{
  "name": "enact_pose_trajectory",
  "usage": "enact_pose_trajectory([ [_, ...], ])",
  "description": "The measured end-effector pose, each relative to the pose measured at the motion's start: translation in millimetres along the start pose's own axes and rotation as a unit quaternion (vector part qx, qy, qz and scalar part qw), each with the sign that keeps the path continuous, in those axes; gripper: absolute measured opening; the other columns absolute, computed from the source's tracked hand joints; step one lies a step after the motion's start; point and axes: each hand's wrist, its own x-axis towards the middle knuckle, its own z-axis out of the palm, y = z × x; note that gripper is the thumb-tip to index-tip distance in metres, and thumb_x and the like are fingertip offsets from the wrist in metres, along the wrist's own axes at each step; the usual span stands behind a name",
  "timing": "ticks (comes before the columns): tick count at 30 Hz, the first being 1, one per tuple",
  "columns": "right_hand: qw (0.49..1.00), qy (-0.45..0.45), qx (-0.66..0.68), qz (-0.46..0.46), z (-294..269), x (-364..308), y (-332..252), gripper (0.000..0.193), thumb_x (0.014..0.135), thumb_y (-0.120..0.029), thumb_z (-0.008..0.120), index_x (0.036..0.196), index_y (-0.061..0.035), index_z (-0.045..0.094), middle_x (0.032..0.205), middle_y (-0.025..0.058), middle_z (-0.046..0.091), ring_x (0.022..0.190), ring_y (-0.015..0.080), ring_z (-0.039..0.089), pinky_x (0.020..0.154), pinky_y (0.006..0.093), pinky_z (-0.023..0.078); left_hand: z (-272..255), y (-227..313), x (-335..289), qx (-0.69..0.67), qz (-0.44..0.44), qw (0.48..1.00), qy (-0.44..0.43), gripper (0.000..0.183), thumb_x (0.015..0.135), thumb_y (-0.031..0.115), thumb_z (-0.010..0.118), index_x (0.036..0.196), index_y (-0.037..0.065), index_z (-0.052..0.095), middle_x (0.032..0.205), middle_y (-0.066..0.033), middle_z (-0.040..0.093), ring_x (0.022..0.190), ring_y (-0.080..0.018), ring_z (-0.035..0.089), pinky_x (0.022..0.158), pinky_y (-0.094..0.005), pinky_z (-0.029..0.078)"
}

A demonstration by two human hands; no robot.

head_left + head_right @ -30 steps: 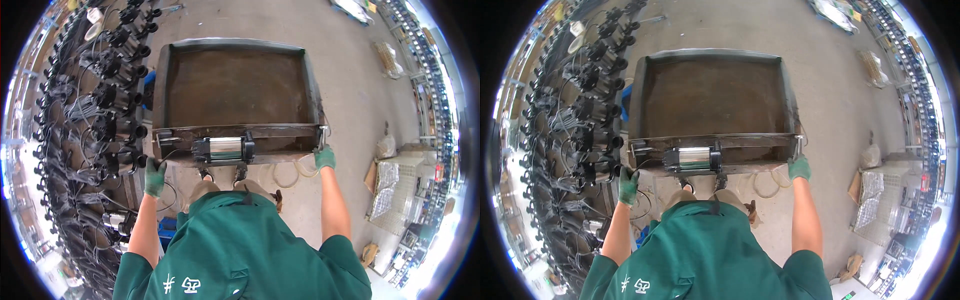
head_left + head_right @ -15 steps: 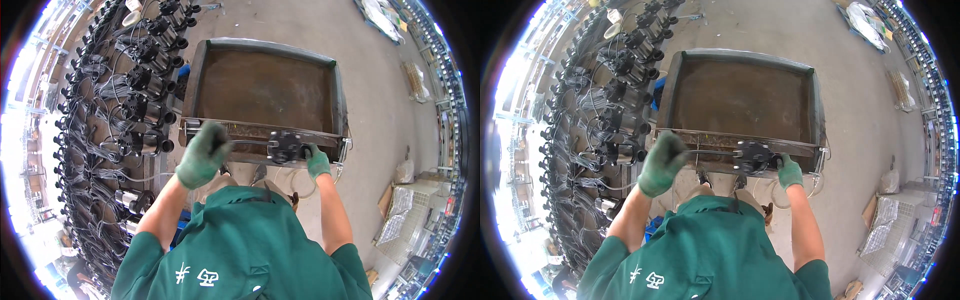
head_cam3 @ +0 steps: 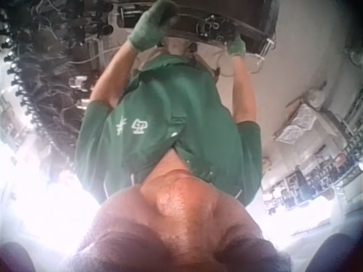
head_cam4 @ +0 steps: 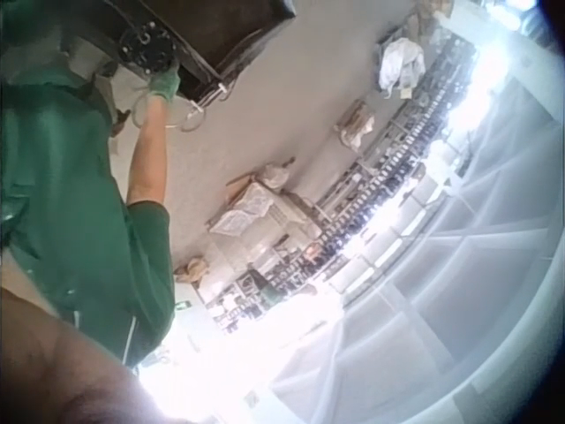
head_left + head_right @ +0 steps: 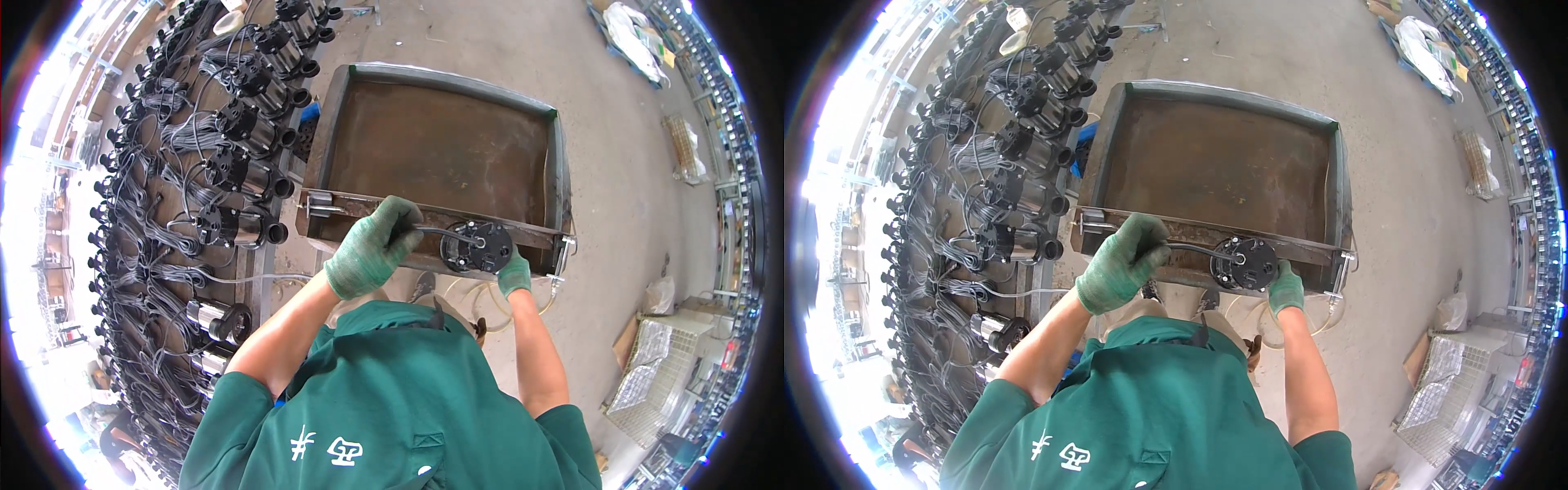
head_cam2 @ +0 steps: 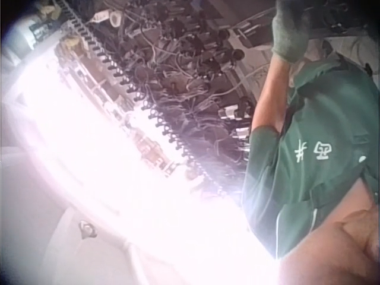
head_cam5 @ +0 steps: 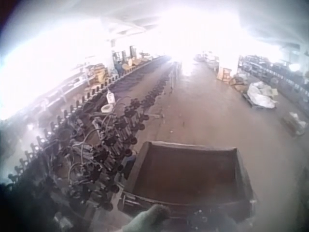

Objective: The person, wearing gloves, picks up a cylindrical motor component from a line on a table, places it into a tray of brown liquid, rotates it within the liquid, and then removes it and places it back into the line on the table.

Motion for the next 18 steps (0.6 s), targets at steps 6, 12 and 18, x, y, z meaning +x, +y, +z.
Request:
enact_pose_trajectory([
  [6,1.000,-0.021,0.013,-0.011,-7.3,3.1,17.4,0.028,0.094,-0.010,0.060,0.121,-0.0082,0.064,0.102,0.0264,0.072,0.100,0.0451,0.069,0.082,0.0491,0.054,-1.2,-5.6,0.3,-0.042,-0.014,0.999,0.031,0.020,0.096,0.001,0.065,0.113,0.005,0.055,0.095,-0.0003,0.058,0.086,-0.0086,0.053,0.077,-0.0273,0.050],
  [12,0.995,-0.052,0.076,-0.026,-50.6,-6.5,-49.0,0.033,0.091,-0.021,0.070,0.117,-0.0030,0.066,0.099,0.0216,0.074,0.091,0.0357,0.073,0.081,0.0427,0.056,-75.8,-56.8,-33.8,-0.106,-0.103,0.950,0.276,0.017,0.094,0.007,0.065,0.109,0.007,0.057,0.081,0.0017,0.058,0.066,-0.0053,0.050,0.056,-0.0219,0.041],
  [18,0.988,-0.047,-0.046,-0.137,-37.5,-32.8,-192.9,0.036,0.087,-0.038,0.073,0.110,-0.0128,0.064,0.084,0.0192,0.072,0.082,0.0419,0.071,0.074,0.0506,0.056,-95.4,-139.5,-47.5,-0.074,-0.115,0.937,0.320,0.016,0.092,-0.005,0.063,0.105,0.002,0.058,0.087,-0.0024,0.060,0.075,-0.0119,0.057,0.070,-0.0266,0.050],
])
